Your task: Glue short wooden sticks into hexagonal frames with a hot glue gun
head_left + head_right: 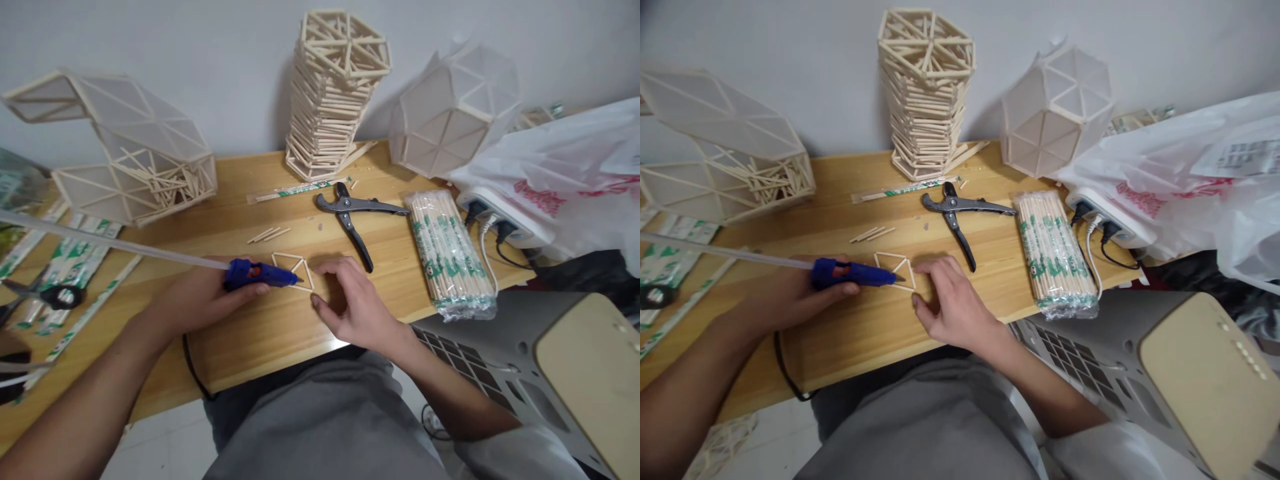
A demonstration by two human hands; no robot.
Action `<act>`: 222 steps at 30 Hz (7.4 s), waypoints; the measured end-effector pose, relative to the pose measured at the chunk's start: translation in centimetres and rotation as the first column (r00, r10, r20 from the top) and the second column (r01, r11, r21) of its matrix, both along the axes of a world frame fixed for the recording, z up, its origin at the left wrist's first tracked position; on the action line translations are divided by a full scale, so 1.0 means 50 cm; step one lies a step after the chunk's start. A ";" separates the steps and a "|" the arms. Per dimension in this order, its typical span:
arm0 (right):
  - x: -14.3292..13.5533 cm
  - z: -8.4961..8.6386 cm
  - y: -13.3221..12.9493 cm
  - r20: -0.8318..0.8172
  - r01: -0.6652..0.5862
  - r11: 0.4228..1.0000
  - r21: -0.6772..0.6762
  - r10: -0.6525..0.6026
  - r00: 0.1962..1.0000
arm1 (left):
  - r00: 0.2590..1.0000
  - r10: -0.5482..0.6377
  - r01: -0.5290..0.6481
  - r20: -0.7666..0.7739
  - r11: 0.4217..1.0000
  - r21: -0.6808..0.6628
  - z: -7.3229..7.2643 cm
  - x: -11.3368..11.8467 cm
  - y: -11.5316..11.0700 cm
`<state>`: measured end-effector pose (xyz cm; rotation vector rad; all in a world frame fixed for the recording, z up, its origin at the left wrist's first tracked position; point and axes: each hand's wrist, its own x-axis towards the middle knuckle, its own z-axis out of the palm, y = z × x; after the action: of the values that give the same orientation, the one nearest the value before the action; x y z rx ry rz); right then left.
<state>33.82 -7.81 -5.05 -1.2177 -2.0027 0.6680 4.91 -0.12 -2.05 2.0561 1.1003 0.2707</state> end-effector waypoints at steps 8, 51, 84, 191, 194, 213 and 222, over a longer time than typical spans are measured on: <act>-0.002 0.001 0.001 -0.010 -0.023 1.000 -0.002 0.023 1.000 | 1.000 -0.019 0.019 -0.001 1.000 -0.016 0.002 0.019 -0.009; -0.006 -0.001 0.000 0.001 -0.020 0.999 0.037 0.020 1.000 | 0.999 0.011 -0.015 0.041 0.995 0.096 0.009 0.018 -0.010; -0.006 -0.001 0.000 0.050 -0.036 0.990 0.139 0.030 0.998 | 0.985 0.065 -0.130 0.160 0.890 0.437 -0.060 0.056 -0.028; -0.007 -0.009 -0.002 0.101 -0.028 0.987 0.160 0.012 0.995 | 0.978 -0.042 -0.055 0.204 0.893 0.447 -0.069 0.064 -0.028; -0.008 -0.008 -0.002 0.096 -0.026 0.987 0.156 0.011 0.995 | 0.978 -0.037 -0.059 0.203 0.893 0.445 -0.071 0.063 -0.028; -0.018 0.006 -0.005 0.169 -0.043 0.989 0.143 0.018 0.985 | 0.982 -0.081 0.001 0.173 0.907 0.421 -0.059 0.055 -0.025; -0.046 -0.004 -0.006 0.156 -0.020 0.992 0.127 -0.001 0.988 | 0.982 -0.063 -0.018 0.176 0.906 0.423 -0.060 0.058 -0.027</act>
<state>31.53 -8.09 -5.27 -1.2157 -2.1451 0.4524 7.82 -1.46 -5.06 2.3615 0.9610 0.7319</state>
